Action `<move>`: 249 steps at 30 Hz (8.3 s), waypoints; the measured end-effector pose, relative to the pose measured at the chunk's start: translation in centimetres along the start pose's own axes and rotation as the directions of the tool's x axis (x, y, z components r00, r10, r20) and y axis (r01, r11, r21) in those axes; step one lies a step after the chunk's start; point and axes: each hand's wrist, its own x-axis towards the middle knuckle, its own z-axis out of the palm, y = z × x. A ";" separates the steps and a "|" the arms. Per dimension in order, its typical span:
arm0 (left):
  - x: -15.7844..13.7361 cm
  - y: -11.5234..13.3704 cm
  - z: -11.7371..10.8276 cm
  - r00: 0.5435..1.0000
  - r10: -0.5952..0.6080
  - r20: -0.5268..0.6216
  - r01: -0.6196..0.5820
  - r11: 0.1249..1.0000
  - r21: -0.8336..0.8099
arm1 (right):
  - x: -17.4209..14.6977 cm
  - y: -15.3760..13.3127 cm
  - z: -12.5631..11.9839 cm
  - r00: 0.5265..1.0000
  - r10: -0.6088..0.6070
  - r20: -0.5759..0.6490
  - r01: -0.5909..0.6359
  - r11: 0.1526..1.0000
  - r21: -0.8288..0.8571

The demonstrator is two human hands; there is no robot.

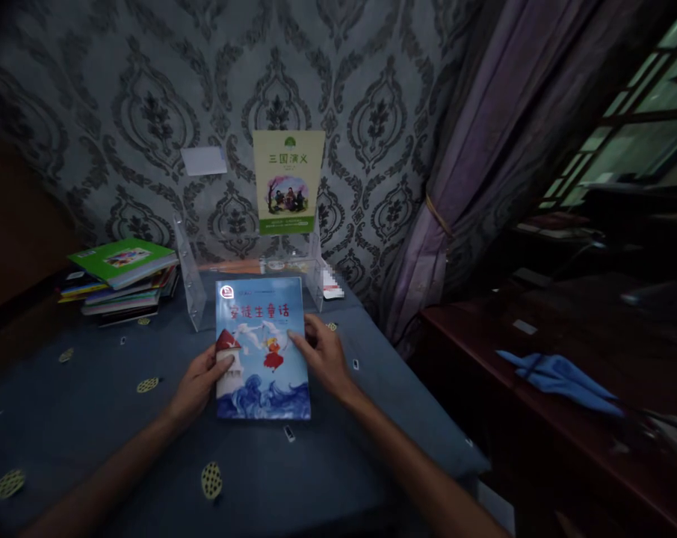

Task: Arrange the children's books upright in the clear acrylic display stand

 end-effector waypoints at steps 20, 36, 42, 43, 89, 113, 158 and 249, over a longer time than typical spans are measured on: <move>2.9 -0.2 -2.2 0.963 0.161 0.216 -0.214 -0.034 0.976 | -0.9 3.3 2.8 0.967 0.041 0.252 0.177 0.605 -0.776; 4.6 -4.5 -4.8 0.940 0.190 0.282 -0.283 -0.021 0.959 | 2.8 4.9 7.3 0.815 0.071 0.575 0.385 0.675 -0.629; 4.5 -4.2 -4.7 0.938 0.183 0.294 -0.285 -0.071 0.956 | 3.0 7.3 2.5 0.879 0.105 0.466 0.286 0.665 -0.690; 4.5 -4.1 -4.6 0.941 0.178 0.289 -0.279 -0.078 0.957 | 3.0 7.8 1.6 0.887 0.106 0.450 0.264 0.683 -0.681; -2.6 -2.4 5.2 0.568 -0.173 0.805 -0.807 0.078 0.586 | 2.5 9.1 0.4 0.900 0.074 0.429 0.251 0.716 -0.651; 7.0 -2.3 -3.5 0.921 -0.029 0.388 -0.386 0.048 0.921 | -6.5 1.7 11.2 0.859 0.106 0.500 0.320 0.651 -0.688; 6.3 -6.7 -4.5 0.986 0.165 -0.009 -0.100 0.641 0.761 | -7.2 1.4 2.1 0.902 0.337 0.269 -0.016 0.651 -0.759; -6.0 -0.2 0.7 0.799 -0.143 0.584 -0.438 0.528 0.728 | -10.1 3.2 -1.8 0.873 0.159 0.460 0.148 0.814 -0.561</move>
